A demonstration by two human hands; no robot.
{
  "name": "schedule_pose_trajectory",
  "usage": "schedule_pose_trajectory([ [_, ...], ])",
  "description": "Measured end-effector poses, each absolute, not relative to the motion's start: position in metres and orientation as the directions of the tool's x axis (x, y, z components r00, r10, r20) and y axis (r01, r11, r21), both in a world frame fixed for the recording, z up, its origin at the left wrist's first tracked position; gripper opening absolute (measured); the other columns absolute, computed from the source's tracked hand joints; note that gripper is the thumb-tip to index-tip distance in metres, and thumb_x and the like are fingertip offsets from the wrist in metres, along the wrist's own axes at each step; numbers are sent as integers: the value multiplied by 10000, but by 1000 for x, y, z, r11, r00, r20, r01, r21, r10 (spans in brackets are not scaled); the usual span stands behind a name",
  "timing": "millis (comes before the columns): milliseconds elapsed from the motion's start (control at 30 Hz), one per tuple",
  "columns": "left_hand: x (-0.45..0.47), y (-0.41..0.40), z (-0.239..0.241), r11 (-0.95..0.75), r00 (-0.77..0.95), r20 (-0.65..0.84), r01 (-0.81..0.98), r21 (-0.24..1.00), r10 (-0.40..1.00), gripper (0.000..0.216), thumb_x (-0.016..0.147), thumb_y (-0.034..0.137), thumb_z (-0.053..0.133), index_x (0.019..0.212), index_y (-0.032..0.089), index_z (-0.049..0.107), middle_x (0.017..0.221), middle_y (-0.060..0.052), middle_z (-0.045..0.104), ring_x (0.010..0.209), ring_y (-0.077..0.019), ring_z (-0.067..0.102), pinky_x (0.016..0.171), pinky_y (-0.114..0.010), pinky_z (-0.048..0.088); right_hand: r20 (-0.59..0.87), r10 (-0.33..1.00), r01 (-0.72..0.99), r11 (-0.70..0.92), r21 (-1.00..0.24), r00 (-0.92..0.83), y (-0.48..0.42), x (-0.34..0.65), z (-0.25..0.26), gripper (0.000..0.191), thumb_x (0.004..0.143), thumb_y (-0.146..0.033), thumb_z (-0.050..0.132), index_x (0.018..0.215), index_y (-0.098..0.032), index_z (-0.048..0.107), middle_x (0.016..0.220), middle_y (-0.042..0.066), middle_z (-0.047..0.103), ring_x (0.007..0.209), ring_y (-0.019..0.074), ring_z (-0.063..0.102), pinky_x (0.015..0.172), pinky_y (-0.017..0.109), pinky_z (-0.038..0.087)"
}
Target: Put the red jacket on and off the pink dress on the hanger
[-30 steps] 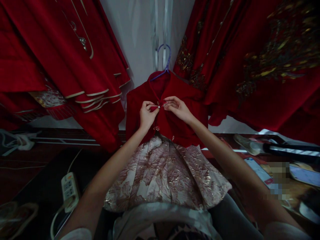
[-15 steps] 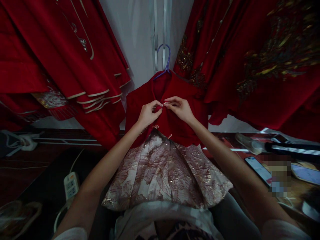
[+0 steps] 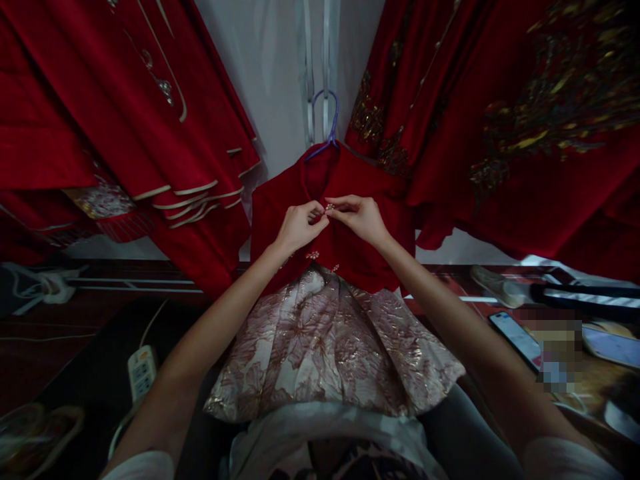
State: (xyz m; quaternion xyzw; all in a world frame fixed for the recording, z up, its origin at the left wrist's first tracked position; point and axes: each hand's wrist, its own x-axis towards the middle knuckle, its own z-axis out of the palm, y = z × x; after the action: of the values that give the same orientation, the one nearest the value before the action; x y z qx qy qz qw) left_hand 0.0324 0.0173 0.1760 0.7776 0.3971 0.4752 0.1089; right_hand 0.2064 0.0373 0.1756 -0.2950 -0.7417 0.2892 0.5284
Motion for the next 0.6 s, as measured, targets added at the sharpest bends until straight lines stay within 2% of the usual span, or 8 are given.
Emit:
schedule_pose_trajectory([
  [133, 32, 17, 180, -689, 330, 634, 549, 473, 699, 94, 774, 235, 544, 783, 178, 618, 739, -17, 666, 650, -126, 609, 659, -243, 484, 587, 759, 156, 640, -753, -282, 39, 205, 176, 350, 704, -327, 700, 1029, -198, 701, 928, 55, 701, 823, 185, 660, 804, 350, 548],
  [233, 36, 18, 177, -702, 347, 640, 548, 455, 686, 80, 794, 241, 538, 777, 183, 590, 755, -21, 649, 687, -134, 606, 702, -255, 480, 600, 754, 188, 652, -735, -267, 40, 203, 171, 342, 720, -289, 657, 1049, -200, 684, 994, 56, 674, 866, 180, 643, 809, 337, 551],
  [333, 44, 22, 162, -669, 237, 643, 448, 593, 728, 93, 833, 260, 505, 864, 199, 567, 855, -34, 649, 783, -142, 623, 754, -266, 490, 619, 747, 154, 660, -735, -242, 37, 199, 159, 430, 772, -271, 576, 1199, -224, 588, 1195, 73, 592, 1001, 185, 602, 880, 344, 526],
  [433, 55, 27, 143, -563, 129, 548, 200, 802, 827, 166, 882, 287, 411, 923, 202, 548, 950, -54, 651, 861, -143, 634, 767, -282, 512, 650, 716, 174, 695, -697, -256, 25, 194, 142, 705, 735, -231, 594, 1397, -275, 354, 1422, 66, 400, 1224, 223, 468, 1025, 407, 425],
  [500, 60, 28, 133, -464, 116, 458, 37, 885, 881, 226, 899, 289, 348, 938, 193, 549, 1000, -73, 653, 890, -142, 636, 775, -293, 525, 674, 682, 243, 731, -638, -283, 15, 193, 131, 857, 684, -176, 614, 1445, -288, 237, 1496, 49, 276, 1337, 250, 331, 1100, 446, 328],
  [567, 62, 28, 128, -396, 128, 398, -46, 917, 908, 262, 905, 300, 328, 965, 186, 556, 1043, -84, 653, 913, -140, 635, 789, -297, 529, 677, 681, 288, 732, -617, -281, 6, 196, 120, 875, 678, -135, 585, 1452, -286, 206, 1498, 51, 264, 1357, 250, 299, 1112, 441, 311],
  [600, 63, 27, 127, -379, 128, 383, -60, 924, 915, 273, 906, 311, 329, 983, 186, 559, 1058, -86, 653, 923, -139, 634, 798, -295, 528, 661, 702, 297, 711, -637, -264, 3, 200, 116, 844, 694, -132, 562, 1447, -285, 211, 1470, 66, 312, 1324, 246, 355, 1080, 431, 354],
])
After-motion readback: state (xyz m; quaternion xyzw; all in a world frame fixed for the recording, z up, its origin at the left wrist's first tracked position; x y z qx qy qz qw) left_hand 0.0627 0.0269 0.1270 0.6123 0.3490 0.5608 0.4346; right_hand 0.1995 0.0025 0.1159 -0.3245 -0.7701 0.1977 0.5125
